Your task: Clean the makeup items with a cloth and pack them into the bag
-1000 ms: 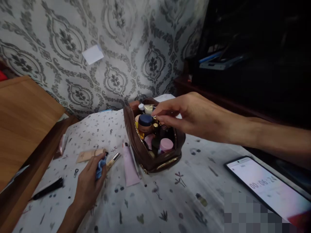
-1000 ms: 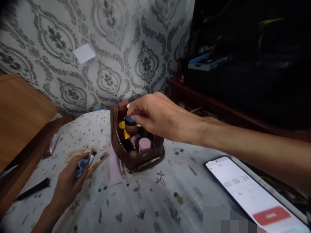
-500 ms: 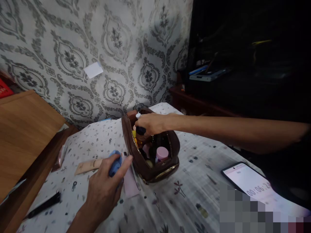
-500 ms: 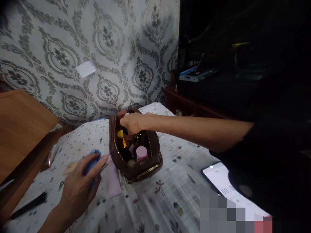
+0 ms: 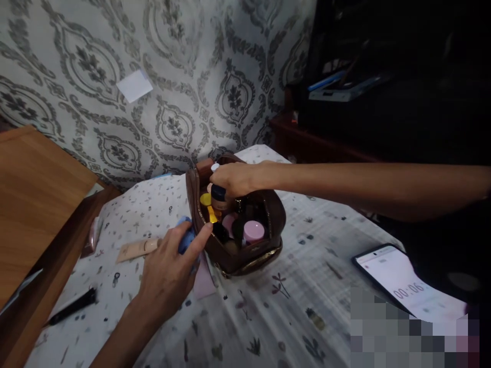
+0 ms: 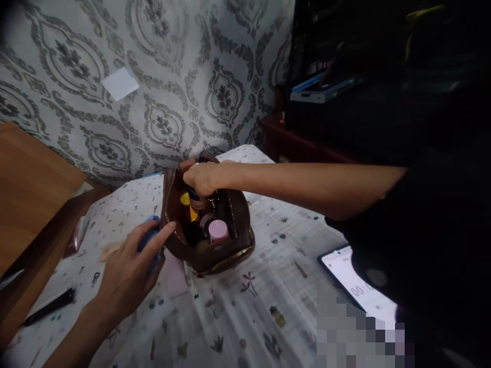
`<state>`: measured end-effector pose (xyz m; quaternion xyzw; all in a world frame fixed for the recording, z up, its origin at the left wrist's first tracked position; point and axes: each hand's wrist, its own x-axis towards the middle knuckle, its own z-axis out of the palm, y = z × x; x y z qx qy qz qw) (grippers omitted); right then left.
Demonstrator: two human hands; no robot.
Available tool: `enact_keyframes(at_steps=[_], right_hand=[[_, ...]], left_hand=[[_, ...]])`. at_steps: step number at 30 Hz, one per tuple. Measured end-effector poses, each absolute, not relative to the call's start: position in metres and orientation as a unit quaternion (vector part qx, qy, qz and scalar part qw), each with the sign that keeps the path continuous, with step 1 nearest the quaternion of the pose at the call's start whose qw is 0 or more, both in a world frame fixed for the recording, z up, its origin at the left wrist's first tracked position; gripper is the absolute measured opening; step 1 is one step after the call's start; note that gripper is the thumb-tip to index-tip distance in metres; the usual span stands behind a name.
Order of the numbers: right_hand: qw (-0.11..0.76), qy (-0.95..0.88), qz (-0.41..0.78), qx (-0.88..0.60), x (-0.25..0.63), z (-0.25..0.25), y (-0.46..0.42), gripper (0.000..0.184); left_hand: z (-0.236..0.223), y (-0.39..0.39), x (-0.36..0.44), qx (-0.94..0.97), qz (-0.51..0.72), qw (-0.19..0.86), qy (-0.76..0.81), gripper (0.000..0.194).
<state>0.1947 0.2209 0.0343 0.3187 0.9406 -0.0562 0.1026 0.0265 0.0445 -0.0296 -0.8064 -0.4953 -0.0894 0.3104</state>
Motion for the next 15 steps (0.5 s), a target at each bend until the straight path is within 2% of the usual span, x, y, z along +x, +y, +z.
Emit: enact_keyframes(at_steps=[6,11,15], right_hand=[[0.100,0.943,-0.057,0.311,0.194,0.031,0.225,0.033],[0.040,0.945,-0.086,0.313,0.200,0.034,0.222,0.041],[0.004,0.953,-0.163,0.255,0.210,0.039,0.207,0.030]], left_hand=[[-0.032,0.045,0.028,-0.800,-0.092,0.306,-0.508,0.050],[-0.034,0.044,0.025,-0.805,-0.094,0.300,-0.504,0.053],[-0.035,0.045,0.023,-0.807,-0.094,0.294,-0.503,0.057]])
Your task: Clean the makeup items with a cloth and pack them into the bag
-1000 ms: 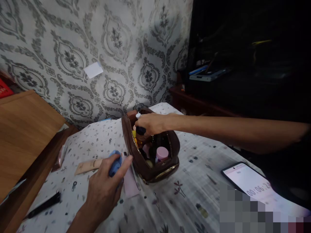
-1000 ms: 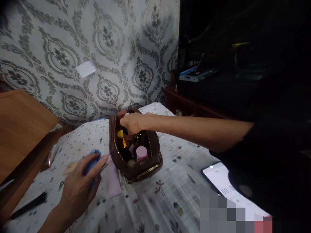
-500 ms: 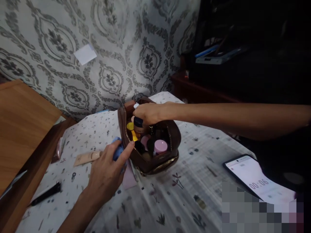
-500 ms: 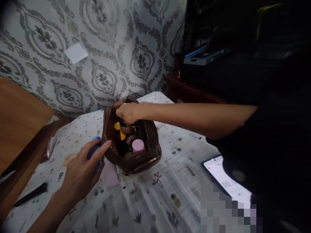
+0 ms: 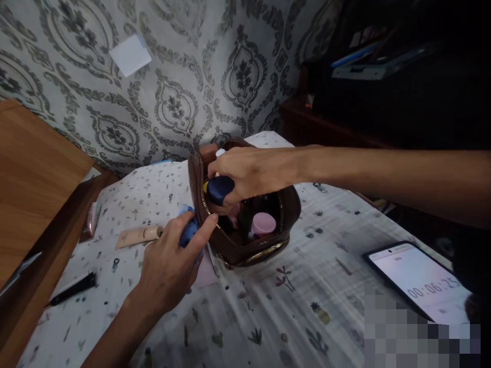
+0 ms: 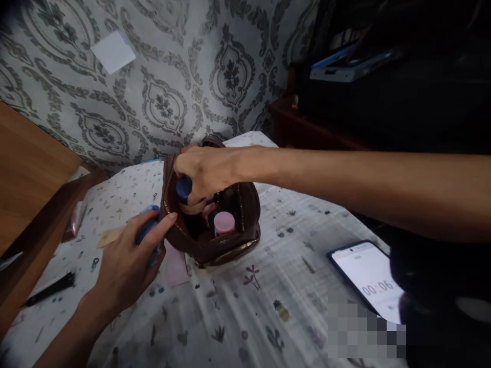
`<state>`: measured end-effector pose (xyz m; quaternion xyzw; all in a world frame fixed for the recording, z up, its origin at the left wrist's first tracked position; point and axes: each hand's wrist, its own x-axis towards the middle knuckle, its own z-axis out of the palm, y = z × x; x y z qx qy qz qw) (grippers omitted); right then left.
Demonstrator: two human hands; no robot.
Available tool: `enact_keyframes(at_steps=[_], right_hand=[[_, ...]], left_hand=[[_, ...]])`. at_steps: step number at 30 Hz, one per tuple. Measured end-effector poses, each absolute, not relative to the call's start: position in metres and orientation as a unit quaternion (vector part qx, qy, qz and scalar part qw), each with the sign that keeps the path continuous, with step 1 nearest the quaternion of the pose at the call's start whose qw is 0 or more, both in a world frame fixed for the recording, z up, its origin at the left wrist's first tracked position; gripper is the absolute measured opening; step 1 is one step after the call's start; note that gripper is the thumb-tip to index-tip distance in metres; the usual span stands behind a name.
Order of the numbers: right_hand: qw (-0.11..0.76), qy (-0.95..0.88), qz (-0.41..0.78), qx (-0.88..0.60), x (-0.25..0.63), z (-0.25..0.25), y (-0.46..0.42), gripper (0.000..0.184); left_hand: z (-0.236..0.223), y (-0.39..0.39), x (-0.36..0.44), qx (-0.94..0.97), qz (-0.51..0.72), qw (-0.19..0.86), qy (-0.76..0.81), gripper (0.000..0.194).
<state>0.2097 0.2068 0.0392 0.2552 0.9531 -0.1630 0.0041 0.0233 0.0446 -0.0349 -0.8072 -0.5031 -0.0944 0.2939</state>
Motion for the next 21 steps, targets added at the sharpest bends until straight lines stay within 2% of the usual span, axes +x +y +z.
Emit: enact_keyframes(at_steps=[3,7,12,15,21], right_hand=[[0.007,0.952,-0.199,0.231,0.215,0.036,0.194,0.033],[0.009,0.958,-0.188,0.215,0.218,0.032,0.182,0.034],[0.092,0.944,-0.219,0.227,0.219,0.043,0.178,0.025],[0.131,0.938,-0.221,0.230,0.220,0.044,0.181,0.026],[0.125,0.943,-0.239,0.196,0.221,0.040,0.186,0.024]], left_hand=[[-0.035,0.045,0.022,-0.810,-0.101,0.288,-0.501,0.058],[-0.035,0.047,0.023,-0.814,-0.115,0.283,-0.493,0.063],[-0.034,0.047,0.024,-0.817,-0.109,0.284,-0.490,0.064],[-0.035,0.047,0.023,-0.817,-0.109,0.273,-0.496,0.062],[-0.036,0.048,0.024,-0.819,-0.117,0.253,-0.501,0.060]])
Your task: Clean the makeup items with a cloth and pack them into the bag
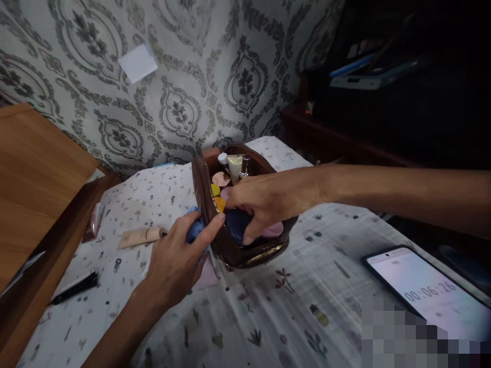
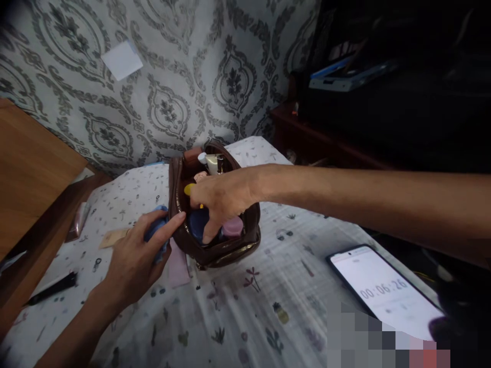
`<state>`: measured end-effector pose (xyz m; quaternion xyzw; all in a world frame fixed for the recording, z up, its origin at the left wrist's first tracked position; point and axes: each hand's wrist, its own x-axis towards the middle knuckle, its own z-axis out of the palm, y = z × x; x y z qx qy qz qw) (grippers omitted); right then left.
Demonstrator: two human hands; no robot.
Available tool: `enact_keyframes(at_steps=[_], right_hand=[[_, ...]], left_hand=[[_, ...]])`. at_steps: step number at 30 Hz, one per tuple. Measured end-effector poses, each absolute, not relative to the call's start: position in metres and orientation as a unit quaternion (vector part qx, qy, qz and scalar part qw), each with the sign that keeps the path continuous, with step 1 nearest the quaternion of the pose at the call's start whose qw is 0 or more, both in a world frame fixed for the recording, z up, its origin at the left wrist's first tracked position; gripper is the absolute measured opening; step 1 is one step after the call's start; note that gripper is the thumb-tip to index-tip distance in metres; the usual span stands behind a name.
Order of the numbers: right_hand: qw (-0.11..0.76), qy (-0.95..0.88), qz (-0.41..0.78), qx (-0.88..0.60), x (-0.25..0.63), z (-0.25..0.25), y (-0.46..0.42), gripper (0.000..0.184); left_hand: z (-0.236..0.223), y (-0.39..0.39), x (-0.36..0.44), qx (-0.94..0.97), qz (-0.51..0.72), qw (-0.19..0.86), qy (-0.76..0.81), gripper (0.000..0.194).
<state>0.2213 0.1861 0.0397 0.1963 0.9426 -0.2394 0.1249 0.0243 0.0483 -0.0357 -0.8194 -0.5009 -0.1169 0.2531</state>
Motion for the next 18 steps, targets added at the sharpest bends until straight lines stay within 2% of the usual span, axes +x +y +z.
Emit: enact_keyframes(at_steps=[4,9,14,18], right_hand=[[0.155,0.932,-0.248,0.214,0.225,0.046,0.182,0.023],[0.124,0.927,-0.272,0.229,0.232,0.045,0.177,0.044],[0.080,0.944,-0.262,0.183,0.234,0.039,0.178,0.034],[0.093,0.949,-0.236,0.189,0.229,0.038,0.179,0.042]], left_hand=[[-0.036,0.048,0.026,-0.817,-0.126,0.257,-0.501,0.060],[-0.037,0.047,0.027,-0.814,-0.131,0.255,-0.506,0.063],[-0.034,0.048,0.030,-0.821,-0.130,0.265,-0.488,0.057],[-0.033,0.049,0.031,-0.819,-0.128,0.270,-0.489,0.058]])
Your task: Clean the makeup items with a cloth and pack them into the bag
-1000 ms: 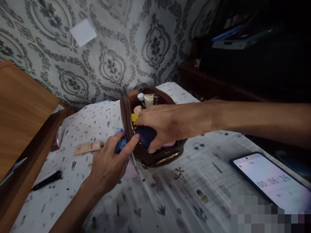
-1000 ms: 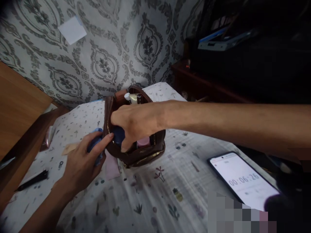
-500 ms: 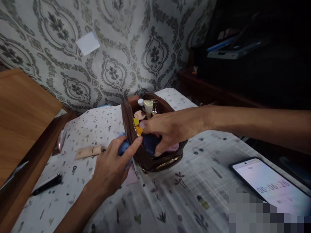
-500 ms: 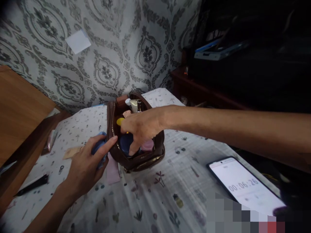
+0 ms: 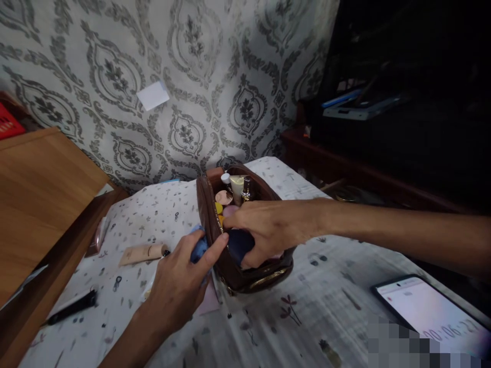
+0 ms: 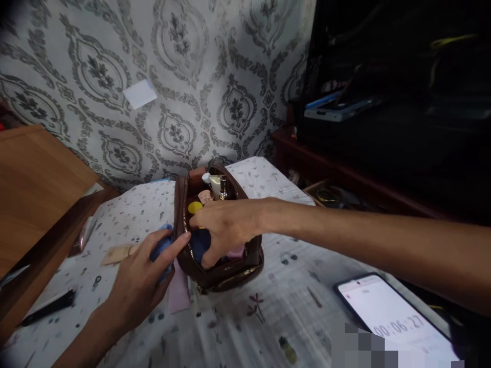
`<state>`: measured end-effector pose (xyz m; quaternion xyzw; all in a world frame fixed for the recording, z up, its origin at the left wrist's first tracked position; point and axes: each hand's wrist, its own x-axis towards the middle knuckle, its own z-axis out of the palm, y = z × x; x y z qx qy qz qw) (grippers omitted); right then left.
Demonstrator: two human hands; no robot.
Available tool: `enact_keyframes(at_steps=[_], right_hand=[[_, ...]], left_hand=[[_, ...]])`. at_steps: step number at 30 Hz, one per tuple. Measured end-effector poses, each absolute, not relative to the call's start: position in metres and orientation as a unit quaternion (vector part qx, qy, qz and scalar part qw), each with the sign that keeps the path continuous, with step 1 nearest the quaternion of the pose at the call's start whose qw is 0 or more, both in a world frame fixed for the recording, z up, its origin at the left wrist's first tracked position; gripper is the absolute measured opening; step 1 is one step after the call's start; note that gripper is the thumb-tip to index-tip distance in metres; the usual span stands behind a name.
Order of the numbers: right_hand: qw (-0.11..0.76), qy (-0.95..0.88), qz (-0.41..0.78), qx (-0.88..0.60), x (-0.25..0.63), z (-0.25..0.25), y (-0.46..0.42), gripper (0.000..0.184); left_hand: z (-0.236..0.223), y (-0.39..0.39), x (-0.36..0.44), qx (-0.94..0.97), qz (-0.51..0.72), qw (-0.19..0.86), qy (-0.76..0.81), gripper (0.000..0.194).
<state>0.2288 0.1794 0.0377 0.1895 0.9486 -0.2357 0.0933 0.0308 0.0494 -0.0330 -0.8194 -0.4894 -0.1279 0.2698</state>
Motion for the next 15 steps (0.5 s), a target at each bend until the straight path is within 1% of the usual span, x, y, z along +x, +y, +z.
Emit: enact_keyframes(at_steps=[3,6,11,15], right_hand=[[0.107,0.953,-0.211,0.191,0.226,0.036,0.181,0.042],[0.109,0.954,-0.206,0.187,0.227,0.037,0.181,0.038],[0.112,0.946,-0.225,0.204,0.234,0.044,0.178,0.032],[0.088,0.948,-0.232,0.202,0.235,0.049,0.179,0.016]], left_hand=[[-0.033,0.049,0.031,-0.821,-0.123,0.262,-0.492,0.062],[-0.033,0.049,0.030,-0.821,-0.114,0.255,-0.499,0.066],[-0.030,0.048,0.029,-0.819,-0.099,0.270,-0.496,0.060],[-0.029,0.048,0.030,-0.817,-0.099,0.269,-0.500,0.056]])
